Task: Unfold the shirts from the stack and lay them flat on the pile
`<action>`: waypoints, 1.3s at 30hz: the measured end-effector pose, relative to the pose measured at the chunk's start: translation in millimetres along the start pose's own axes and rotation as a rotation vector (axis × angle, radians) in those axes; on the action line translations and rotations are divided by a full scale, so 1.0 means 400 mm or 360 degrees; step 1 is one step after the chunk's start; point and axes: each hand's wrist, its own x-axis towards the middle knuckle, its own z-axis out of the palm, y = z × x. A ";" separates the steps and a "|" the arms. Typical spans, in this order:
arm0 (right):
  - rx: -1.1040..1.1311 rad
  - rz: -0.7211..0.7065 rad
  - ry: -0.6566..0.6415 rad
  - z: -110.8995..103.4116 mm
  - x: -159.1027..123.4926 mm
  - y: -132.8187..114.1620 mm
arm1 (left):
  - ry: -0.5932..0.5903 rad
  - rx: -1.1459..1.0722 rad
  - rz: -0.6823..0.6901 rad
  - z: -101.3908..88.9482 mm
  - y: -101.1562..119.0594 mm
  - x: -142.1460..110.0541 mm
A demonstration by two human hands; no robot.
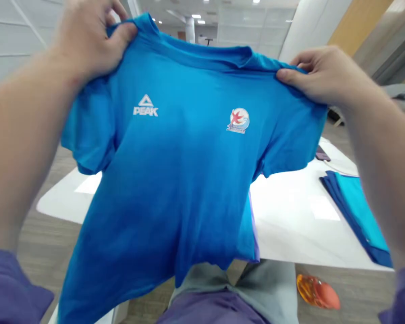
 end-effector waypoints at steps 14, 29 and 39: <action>-0.0009 0.0376 -0.0650 1.108 0.245 0.402 | -0.0894 -0.0161 -0.0524 1.258 -0.006 0.044; 0.0271 0.0202 -0.0978 0.690 -0.342 0.138 | -0.0659 -0.0564 -0.0020 0.672 0.030 -0.556; 0.0378 0.0357 -0.1050 0.554 -0.799 -0.137 | -0.0817 -0.0398 -0.0372 0.405 0.112 -1.161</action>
